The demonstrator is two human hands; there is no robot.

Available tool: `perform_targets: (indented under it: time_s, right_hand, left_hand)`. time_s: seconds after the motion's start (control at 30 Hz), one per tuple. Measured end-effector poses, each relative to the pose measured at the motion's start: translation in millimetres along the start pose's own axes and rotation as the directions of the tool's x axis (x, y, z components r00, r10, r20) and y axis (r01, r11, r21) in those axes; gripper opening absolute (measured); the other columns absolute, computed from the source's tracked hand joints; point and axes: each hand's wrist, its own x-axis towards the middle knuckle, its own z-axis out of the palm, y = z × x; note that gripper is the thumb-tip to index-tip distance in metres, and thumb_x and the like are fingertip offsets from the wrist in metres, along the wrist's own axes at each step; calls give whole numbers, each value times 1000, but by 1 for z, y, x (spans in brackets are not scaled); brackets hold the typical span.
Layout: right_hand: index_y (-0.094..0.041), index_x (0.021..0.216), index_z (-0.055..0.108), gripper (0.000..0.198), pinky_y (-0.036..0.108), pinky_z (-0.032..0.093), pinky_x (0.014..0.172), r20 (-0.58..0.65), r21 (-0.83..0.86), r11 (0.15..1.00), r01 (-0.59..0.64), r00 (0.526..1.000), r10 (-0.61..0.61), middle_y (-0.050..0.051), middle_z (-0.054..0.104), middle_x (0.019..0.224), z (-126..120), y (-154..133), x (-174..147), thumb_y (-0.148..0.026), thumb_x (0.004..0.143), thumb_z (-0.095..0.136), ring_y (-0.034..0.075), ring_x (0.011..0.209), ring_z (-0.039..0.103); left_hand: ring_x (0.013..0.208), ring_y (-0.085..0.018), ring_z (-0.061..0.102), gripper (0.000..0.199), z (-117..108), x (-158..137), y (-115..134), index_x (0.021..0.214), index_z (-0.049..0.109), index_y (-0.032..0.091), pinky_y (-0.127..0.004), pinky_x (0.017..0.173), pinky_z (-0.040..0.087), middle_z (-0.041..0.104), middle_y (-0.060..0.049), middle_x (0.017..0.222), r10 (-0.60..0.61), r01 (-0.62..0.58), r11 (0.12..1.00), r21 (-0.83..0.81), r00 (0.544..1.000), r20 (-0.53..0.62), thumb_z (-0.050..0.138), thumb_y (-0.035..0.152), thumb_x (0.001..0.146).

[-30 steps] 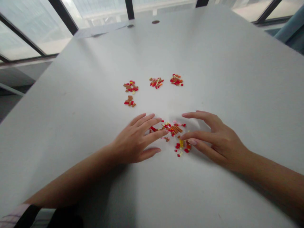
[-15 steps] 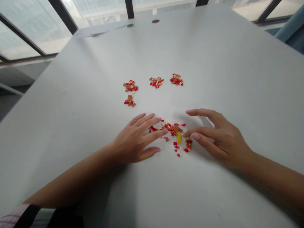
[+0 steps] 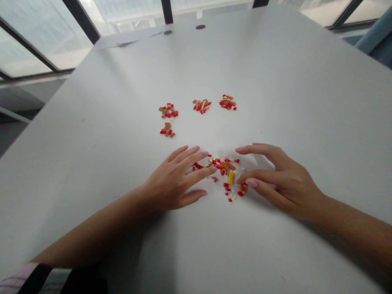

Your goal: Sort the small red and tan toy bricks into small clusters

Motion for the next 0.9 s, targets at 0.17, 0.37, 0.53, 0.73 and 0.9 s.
perform_targets:
  time_s: [0.17,0.37,0.53,0.73,0.9]
  right_hand:
    - [-28,87,82,32,51,57,113,-31,5,999,-42,999,42,11,75,133,0,0,0,-34,106,57,29,124,72]
    - [-27,85,81,31,53,56,115,-3,1,1000,-17,1000,17,10,76,130,-3,0,3,-32,106,58,28,123,72]
    - [-28,92,82,30,52,58,112,0,-6,998,-61,998,61,11,76,130,-6,-2,6,-34,106,57,29,121,74]
    - [-29,80,80,35,53,62,101,37,-10,983,-185,982,185,10,79,126,-8,-5,6,-37,105,58,31,116,76]
    - [-29,80,79,37,52,62,100,38,2,982,-191,981,191,10,79,125,-7,-4,8,-42,106,56,31,114,76]
  left_hand:
    - [150,-40,53,46,0,-1,0,148,61,17,-61,124,43,58,-22,156,-1,1,1000,3,1000,8,60,37,107]
    - [151,-40,51,47,1,-2,-1,149,60,17,-61,125,42,58,-22,156,-3,3,1000,-3,1000,12,61,36,106]
    - [151,-40,50,49,1,-2,0,151,59,17,-61,126,41,57,-22,157,-2,2,1000,-14,1000,12,63,34,105]
    - [153,-38,49,50,1,-3,0,152,59,20,-59,128,39,56,-19,159,-22,22,1000,-13,999,31,64,35,104]
    - [154,-38,48,54,0,-3,0,154,57,20,-59,129,38,56,-20,160,-22,23,999,-23,999,37,66,33,103]
